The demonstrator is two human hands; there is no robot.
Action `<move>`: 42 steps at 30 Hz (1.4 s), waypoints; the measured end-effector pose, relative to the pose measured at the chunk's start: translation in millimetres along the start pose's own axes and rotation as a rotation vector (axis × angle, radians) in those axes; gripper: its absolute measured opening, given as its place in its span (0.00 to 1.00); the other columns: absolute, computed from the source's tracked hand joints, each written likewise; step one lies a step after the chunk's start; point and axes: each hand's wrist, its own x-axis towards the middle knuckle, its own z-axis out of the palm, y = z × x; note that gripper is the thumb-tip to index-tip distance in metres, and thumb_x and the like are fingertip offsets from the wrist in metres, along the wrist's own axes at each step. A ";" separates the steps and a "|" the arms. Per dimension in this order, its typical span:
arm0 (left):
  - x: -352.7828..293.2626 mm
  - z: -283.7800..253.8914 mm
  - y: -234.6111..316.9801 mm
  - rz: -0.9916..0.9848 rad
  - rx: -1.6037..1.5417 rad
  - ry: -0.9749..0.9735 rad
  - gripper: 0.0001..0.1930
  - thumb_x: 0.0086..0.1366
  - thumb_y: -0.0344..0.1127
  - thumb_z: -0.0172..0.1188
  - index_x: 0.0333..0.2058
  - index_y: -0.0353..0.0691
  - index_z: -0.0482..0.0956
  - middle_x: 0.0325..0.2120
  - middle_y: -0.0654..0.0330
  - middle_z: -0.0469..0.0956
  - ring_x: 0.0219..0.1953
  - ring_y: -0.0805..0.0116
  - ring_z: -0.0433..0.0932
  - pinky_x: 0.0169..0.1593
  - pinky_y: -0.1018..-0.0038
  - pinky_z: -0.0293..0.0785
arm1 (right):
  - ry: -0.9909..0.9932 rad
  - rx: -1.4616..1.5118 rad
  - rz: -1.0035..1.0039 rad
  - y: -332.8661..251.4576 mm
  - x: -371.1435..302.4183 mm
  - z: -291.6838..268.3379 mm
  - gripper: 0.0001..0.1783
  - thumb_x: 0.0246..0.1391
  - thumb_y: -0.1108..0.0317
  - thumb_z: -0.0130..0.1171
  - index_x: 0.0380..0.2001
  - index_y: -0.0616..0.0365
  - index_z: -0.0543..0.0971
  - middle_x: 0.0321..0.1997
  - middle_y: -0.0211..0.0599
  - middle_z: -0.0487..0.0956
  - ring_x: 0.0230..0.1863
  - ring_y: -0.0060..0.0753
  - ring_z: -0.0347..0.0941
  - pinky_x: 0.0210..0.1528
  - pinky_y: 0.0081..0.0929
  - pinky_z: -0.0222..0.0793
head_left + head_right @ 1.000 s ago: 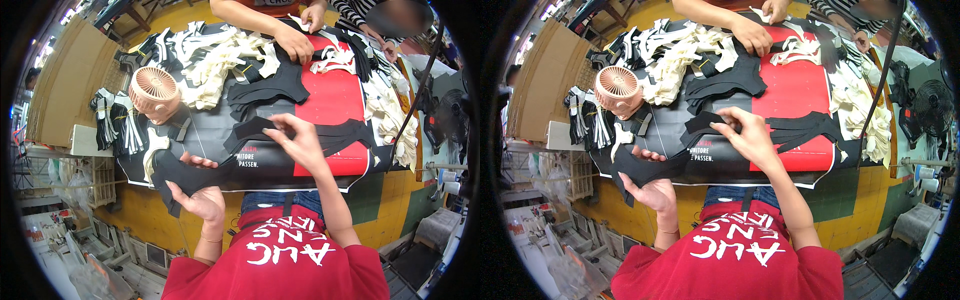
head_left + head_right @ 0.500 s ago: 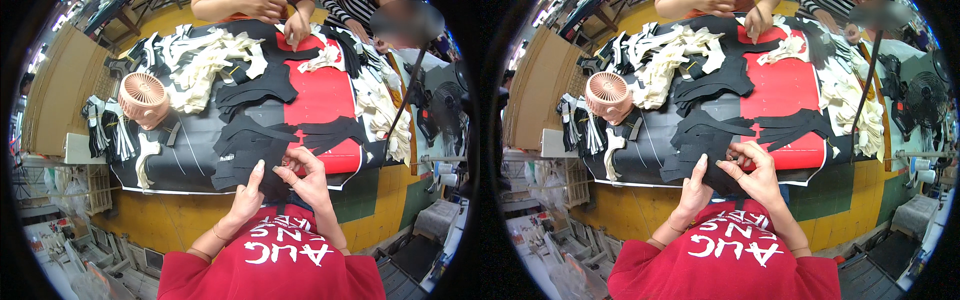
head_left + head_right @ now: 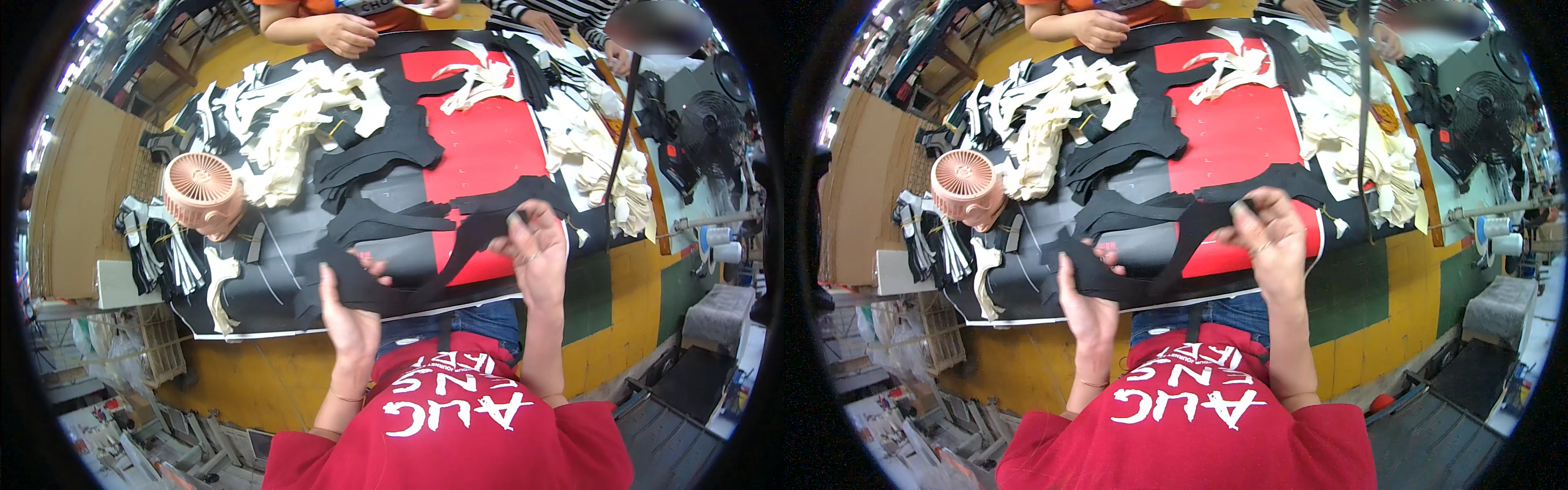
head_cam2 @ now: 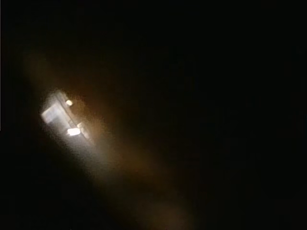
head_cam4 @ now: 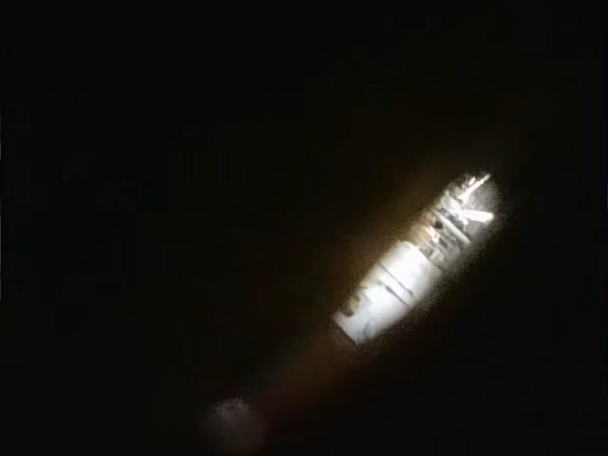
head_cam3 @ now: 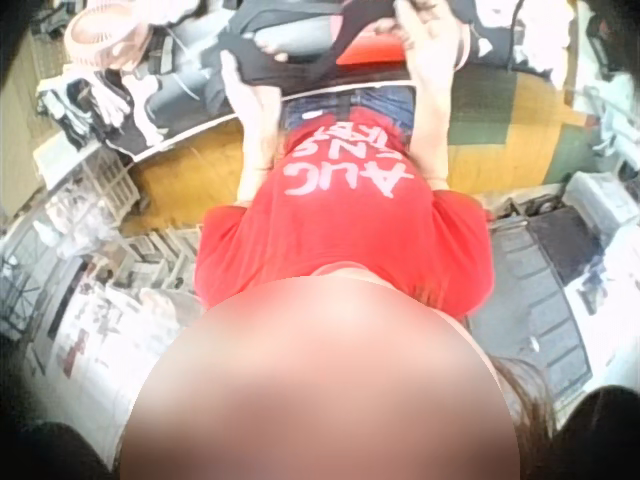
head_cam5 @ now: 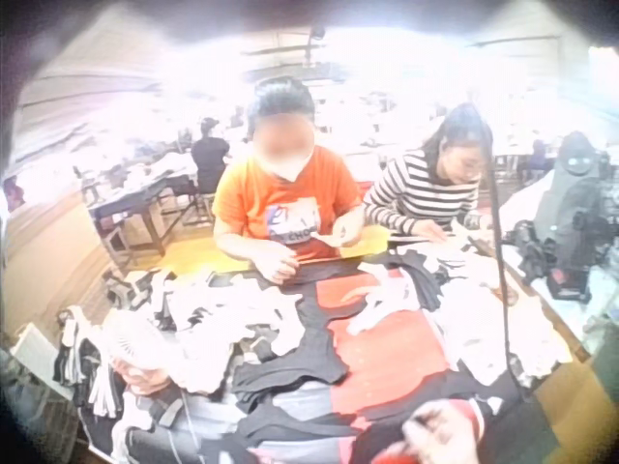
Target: The person sorts black and white fabric pieces on a table, separating them into piles. They use scissors to cut a bundle of white fabric strips and then place individual white strips onto black fabric pieces. The person continues to handle and arrange the fabric pieces throughout the clip.
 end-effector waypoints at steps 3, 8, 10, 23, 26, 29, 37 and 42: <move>10.3 -8.1 15.0 0.089 -0.037 0.033 0.27 0.75 0.56 0.42 0.54 0.35 0.69 0.40 0.56 0.76 0.43 0.64 0.78 0.46 0.68 0.75 | 0.252 -0.281 -0.202 -0.7 25.7 -38.4 0.14 0.61 0.75 0.59 0.48 0.65 0.70 0.37 0.38 0.79 0.33 0.28 0.81 0.38 0.23 0.79; 11.8 -6.6 22.3 0.065 -0.014 -0.096 0.32 0.73 0.59 0.39 0.55 0.32 0.69 0.42 0.52 0.75 0.43 0.60 0.78 0.47 0.65 0.76 | 0.700 -1.295 -0.321 0.4 21.2 -91.9 0.30 0.53 0.61 0.68 0.57 0.62 0.72 0.49 0.46 0.77 0.43 0.40 0.74 0.47 0.38 0.70; 9.4 0.6 17.2 -0.020 -0.041 -0.152 0.36 0.71 0.61 0.40 0.57 0.30 0.67 0.45 0.48 0.76 0.46 0.55 0.78 0.49 0.61 0.76 | 0.674 -1.527 -0.424 3.9 9.8 -93.9 0.28 0.56 0.60 0.65 0.56 0.62 0.73 0.54 0.48 0.73 0.50 0.46 0.72 0.55 0.41 0.67; -13.4 27.7 -22.6 -0.292 0.293 -0.266 0.27 0.77 0.49 0.37 0.63 0.33 0.64 0.58 0.53 0.71 0.59 0.64 0.71 0.65 0.64 0.63 | -0.180 -0.760 -0.109 19.8 -33.0 37.4 0.17 0.46 0.74 0.73 0.40 0.66 0.81 0.33 0.34 0.80 0.32 0.21 0.72 0.38 0.20 0.69; -12.2 23.1 -18.9 -0.193 0.221 -0.271 0.28 0.77 0.50 0.36 0.62 0.32 0.64 0.57 0.50 0.71 0.58 0.60 0.72 0.61 0.60 0.70 | -0.051 -0.751 -0.185 26.5 -28.9 45.0 0.10 0.51 0.71 0.70 0.34 0.66 0.82 0.29 0.36 0.82 0.31 0.23 0.77 0.36 0.22 0.72; -8.1 12.3 -7.8 -0.079 0.133 -0.182 0.29 0.76 0.53 0.37 0.60 0.35 0.66 0.54 0.49 0.73 0.54 0.58 0.75 0.54 0.59 0.75 | 0.086 -0.582 -0.186 21.0 -16.7 44.4 0.09 0.56 0.71 0.67 0.35 0.66 0.80 0.31 0.30 0.81 0.32 0.19 0.75 0.38 0.20 0.72; -13.8 -30.3 66.9 0.408 -0.195 -0.074 0.35 0.73 0.61 0.36 0.62 0.35 0.65 0.49 0.49 0.74 0.43 0.59 0.78 0.46 0.63 0.80 | -0.411 -0.686 -0.152 24.1 39.0 77.6 0.14 0.56 0.71 0.65 0.44 0.65 0.81 0.34 0.34 0.83 0.33 0.20 0.77 0.39 0.21 0.72; -19.9 -12.7 62.5 0.343 0.000 -0.113 0.32 0.73 0.55 0.36 0.63 0.36 0.64 0.56 0.46 0.71 0.52 0.54 0.74 0.47 0.58 0.81 | -0.424 -0.989 -0.439 57.8 45.4 104.6 0.19 0.55 0.69 0.65 0.50 0.63 0.79 0.42 0.39 0.80 0.41 0.30 0.77 0.44 0.25 0.71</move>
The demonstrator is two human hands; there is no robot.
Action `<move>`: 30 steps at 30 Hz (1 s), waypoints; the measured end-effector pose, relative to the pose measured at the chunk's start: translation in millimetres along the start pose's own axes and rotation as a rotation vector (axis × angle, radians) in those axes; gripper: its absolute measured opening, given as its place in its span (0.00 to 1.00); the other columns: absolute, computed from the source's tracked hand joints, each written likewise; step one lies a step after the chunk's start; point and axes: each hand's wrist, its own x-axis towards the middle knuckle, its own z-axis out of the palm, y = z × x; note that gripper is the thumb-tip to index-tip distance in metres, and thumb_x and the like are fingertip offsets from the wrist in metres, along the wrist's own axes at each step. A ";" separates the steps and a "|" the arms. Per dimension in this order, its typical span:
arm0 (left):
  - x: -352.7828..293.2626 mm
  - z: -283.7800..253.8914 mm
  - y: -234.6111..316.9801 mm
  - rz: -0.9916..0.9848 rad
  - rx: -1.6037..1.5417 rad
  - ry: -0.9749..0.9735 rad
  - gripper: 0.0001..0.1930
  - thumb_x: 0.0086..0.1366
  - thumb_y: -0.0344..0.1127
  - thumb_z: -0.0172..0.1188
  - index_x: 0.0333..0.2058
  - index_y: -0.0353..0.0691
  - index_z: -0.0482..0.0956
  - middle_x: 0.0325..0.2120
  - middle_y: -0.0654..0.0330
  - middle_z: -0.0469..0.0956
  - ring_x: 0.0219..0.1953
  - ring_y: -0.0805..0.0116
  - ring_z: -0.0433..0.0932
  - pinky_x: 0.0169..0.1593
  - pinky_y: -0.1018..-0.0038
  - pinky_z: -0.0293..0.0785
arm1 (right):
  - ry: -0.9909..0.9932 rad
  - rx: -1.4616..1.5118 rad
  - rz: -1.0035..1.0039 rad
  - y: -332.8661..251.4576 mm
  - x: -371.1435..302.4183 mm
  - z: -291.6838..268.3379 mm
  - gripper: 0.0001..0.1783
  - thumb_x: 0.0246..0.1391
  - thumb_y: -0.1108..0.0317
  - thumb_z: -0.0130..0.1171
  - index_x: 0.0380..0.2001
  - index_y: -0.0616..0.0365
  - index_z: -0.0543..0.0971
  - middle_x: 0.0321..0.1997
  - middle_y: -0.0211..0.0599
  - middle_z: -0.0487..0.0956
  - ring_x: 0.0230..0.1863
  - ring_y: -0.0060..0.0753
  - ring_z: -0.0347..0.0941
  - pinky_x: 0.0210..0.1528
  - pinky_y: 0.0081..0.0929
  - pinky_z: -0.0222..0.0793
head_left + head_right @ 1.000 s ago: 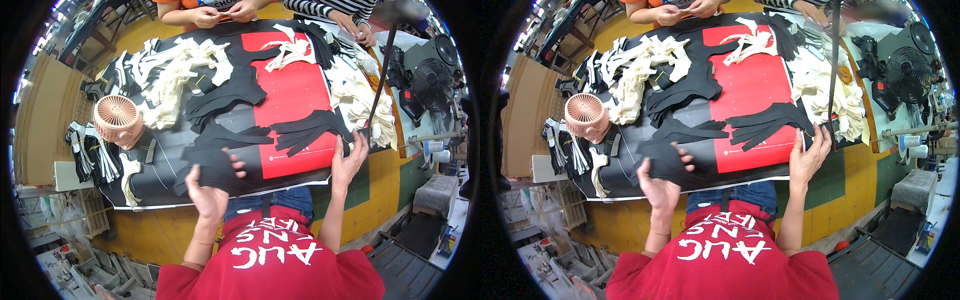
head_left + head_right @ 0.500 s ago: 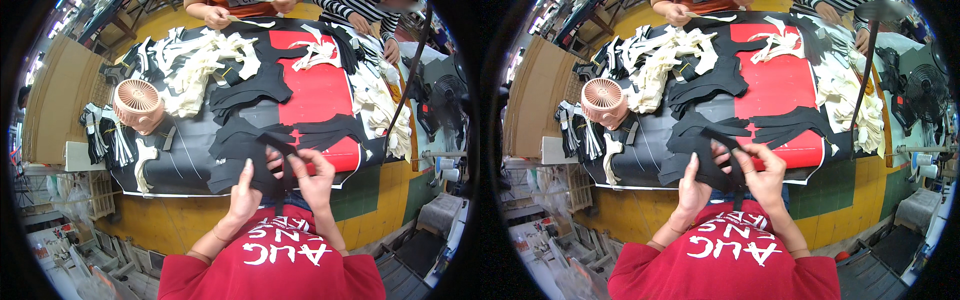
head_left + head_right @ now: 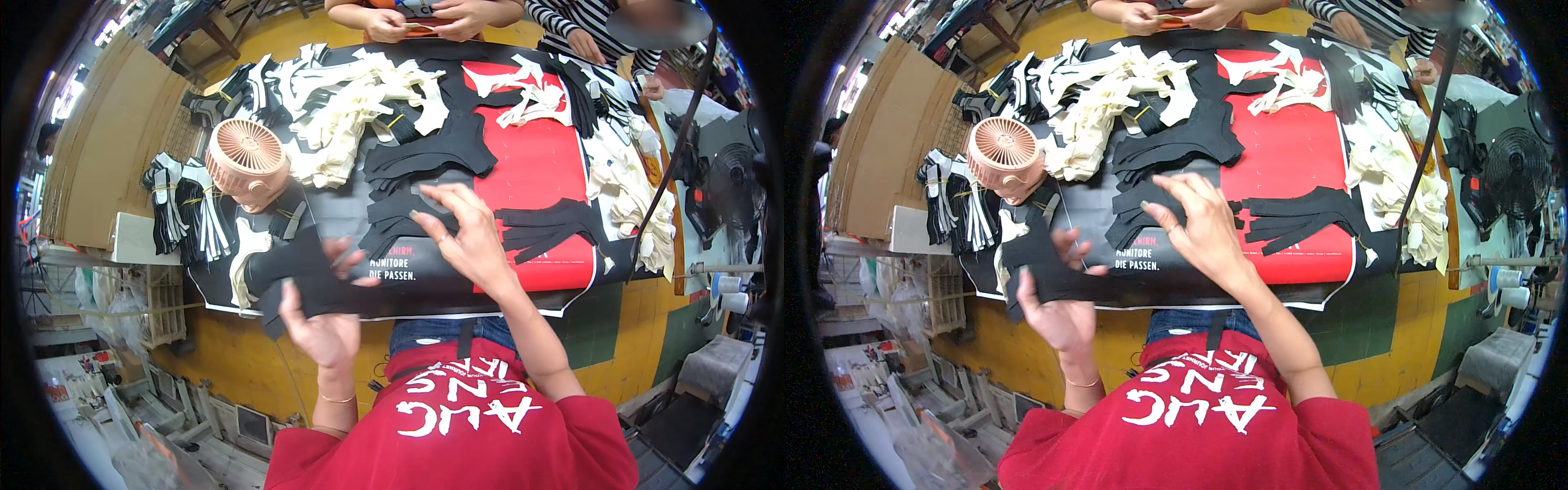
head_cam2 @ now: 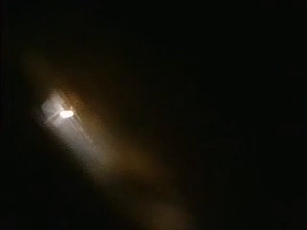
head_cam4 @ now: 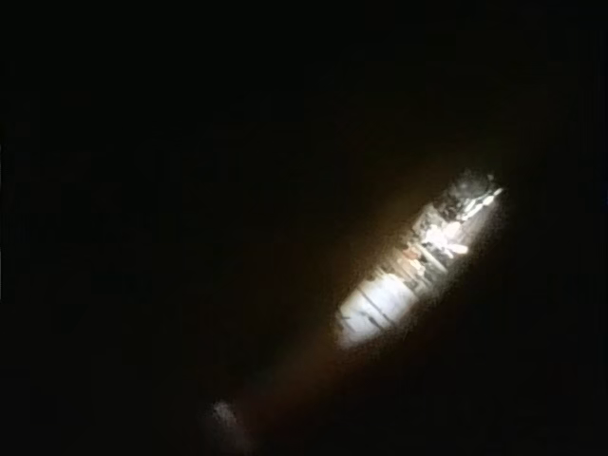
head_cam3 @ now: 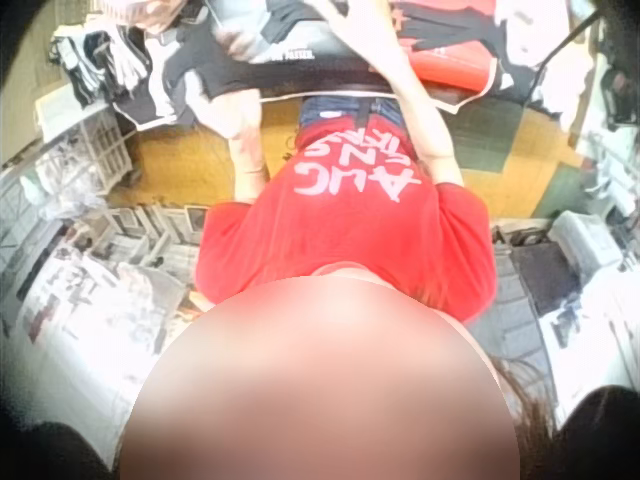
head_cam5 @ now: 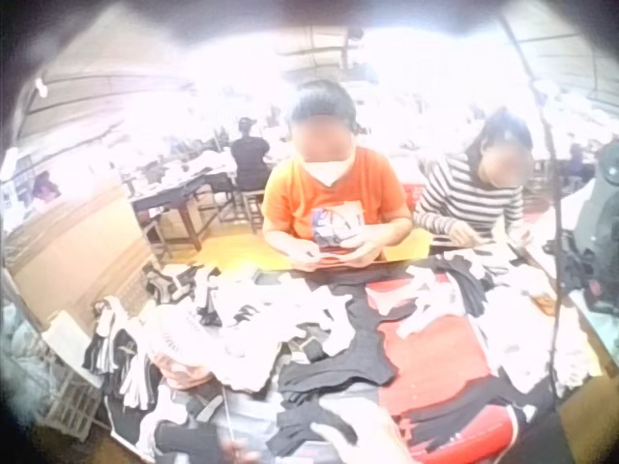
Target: The person sorts black and white fabric pieces on a table, separating them into piles. They use scissors to cut a bundle of white fabric strips and then place individual white strips onto black fabric pieces. The person continues to handle and arrange the fabric pieces throughout the clip.
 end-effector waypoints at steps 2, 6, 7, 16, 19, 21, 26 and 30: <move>-0.1 7.3 -16.4 -0.180 0.117 -0.096 0.31 0.73 0.54 0.35 0.62 0.36 0.65 0.58 0.46 0.70 0.57 0.52 0.71 0.48 0.56 0.80 | -0.095 0.251 0.152 -4.7 -16.1 -8.4 0.20 0.55 0.69 0.65 0.51 0.62 0.79 0.41 0.37 0.79 0.41 0.26 0.76 0.43 0.23 0.70; -3.9 17.0 -47.0 -0.635 0.067 -0.185 0.26 0.76 0.49 0.40 0.56 0.31 0.71 0.47 0.52 0.79 0.47 0.60 0.80 0.53 0.63 0.78 | -0.181 0.473 0.364 -14.4 -48.4 -35.3 0.19 0.54 0.69 0.68 0.49 0.61 0.80 0.35 0.29 0.77 0.31 0.16 0.74 0.33 0.17 0.69; -5.9 19.6 -52.8 -0.728 0.111 -0.164 0.25 0.76 0.49 0.42 0.55 0.31 0.72 0.46 0.53 0.79 0.45 0.60 0.81 0.53 0.64 0.78 | -0.155 0.495 0.406 -15.7 -54.9 -40.8 0.20 0.52 0.67 0.70 0.48 0.61 0.81 0.33 0.29 0.76 0.28 0.15 0.73 0.29 0.16 0.68; 3.1 19.8 -67.1 -0.469 0.098 -0.086 0.24 0.75 0.51 0.44 0.56 0.36 0.72 0.51 0.53 0.76 0.55 0.61 0.74 0.56 0.61 0.73 | 0.383 0.631 0.443 30.0 -85.2 -103.6 0.09 0.59 0.75 0.63 0.41 0.68 0.79 0.32 0.32 0.79 0.28 0.16 0.74 0.31 0.17 0.72; 8.8 10.6 -60.3 -0.420 0.101 -0.104 0.29 0.74 0.55 0.42 0.57 0.35 0.71 0.51 0.52 0.75 0.53 0.62 0.74 0.54 0.61 0.74 | 0.614 0.326 0.527 75.2 -85.1 -131.7 0.15 0.59 0.71 0.63 0.47 0.67 0.77 0.36 0.32 0.78 0.32 0.17 0.74 0.37 0.15 0.70; 9.9 9.1 -57.9 -0.417 0.112 -0.129 0.31 0.73 0.57 0.39 0.58 0.34 0.69 0.52 0.50 0.74 0.52 0.61 0.74 0.52 0.61 0.77 | 0.708 -0.157 0.435 96.2 -90.1 -133.7 0.23 0.59 0.67 0.63 0.54 0.67 0.73 0.46 0.43 0.76 0.46 0.34 0.75 0.48 0.27 0.71; 3.2 21.8 -64.5 -0.486 0.101 -0.202 0.34 0.72 0.59 0.35 0.60 0.33 0.67 0.57 0.46 0.70 0.57 0.55 0.72 0.51 0.57 0.79 | 0.633 -0.665 0.358 80.3 -117.2 -117.4 0.25 0.57 0.65 0.64 0.55 0.65 0.75 0.54 0.53 0.72 0.57 0.49 0.68 0.57 0.39 0.67; -6.0 39.2 -80.4 -0.589 0.080 -0.274 0.34 0.73 0.57 0.33 0.63 0.34 0.63 0.64 0.47 0.64 0.62 0.53 0.67 0.53 0.52 0.77 | 0.342 0.162 0.420 31.5 -114.9 -76.8 0.16 0.54 0.70 0.67 0.46 0.61 0.81 0.40 0.37 0.81 0.35 0.24 0.74 0.40 0.24 0.69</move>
